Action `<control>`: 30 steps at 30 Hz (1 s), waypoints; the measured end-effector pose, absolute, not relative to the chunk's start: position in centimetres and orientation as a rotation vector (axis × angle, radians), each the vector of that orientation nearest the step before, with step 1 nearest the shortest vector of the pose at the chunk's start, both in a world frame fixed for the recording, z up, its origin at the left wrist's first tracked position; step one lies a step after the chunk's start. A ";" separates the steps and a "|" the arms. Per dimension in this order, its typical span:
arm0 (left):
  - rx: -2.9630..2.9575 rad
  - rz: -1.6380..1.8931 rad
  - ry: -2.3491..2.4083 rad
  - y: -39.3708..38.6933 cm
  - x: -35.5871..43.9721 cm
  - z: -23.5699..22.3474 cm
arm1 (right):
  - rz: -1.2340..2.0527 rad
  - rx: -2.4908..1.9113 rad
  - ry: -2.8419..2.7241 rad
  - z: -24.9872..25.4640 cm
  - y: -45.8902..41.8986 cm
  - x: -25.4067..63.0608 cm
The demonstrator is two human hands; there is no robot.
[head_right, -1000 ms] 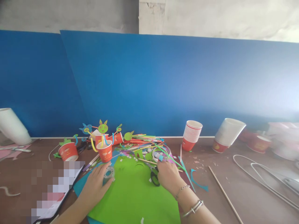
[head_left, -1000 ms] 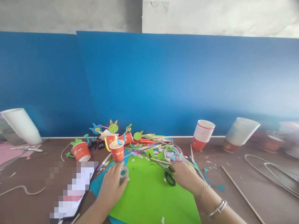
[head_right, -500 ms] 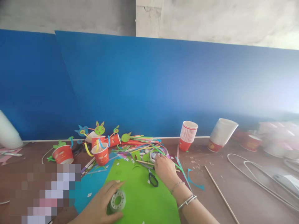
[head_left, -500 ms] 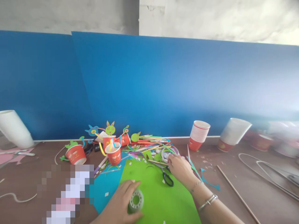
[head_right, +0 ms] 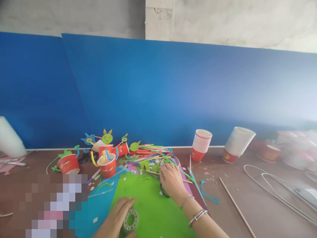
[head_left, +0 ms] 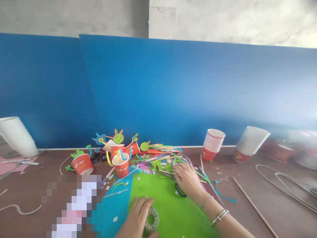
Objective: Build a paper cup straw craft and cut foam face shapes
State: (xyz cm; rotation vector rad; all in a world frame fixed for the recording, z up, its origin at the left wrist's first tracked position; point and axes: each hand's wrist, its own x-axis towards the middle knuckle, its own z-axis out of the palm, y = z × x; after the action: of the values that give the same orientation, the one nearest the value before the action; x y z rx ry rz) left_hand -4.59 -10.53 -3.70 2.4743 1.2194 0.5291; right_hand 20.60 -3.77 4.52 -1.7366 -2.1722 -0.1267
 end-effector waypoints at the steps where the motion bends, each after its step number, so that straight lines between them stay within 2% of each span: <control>1: 2.478 0.531 1.192 -10.4 -4.6 -3.5 | -0.131 -1.724 -2.210 4.8 -3.7 20.3; 8: 2.298 0.412 1.255 -10.0 -4.2 -1.7 | -0.090 -1.853 -2.475 6.2 -0.1 17.0; 14: 2.178 0.538 1.265 -10.6 -4.1 -0.5 | 0.054 -1.971 -2.546 6.6 2.8 14.8; 18: 2.148 0.580 1.213 -10.7 -4.3 -0.2 | 0.118 -1.875 -2.604 6.7 2.7 13.7; 30: 2.248 0.416 1.026 -11.0 -4.9 1.5 | 0.156 -1.742 -2.623 6.6 2.9 12.3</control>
State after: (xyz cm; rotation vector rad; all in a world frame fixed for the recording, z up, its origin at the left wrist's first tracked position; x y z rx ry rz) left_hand -4.87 -10.98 1.51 2.2484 1.0255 0.4158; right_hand 12.35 2.92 6.57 -1.7420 -2.6225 0.1556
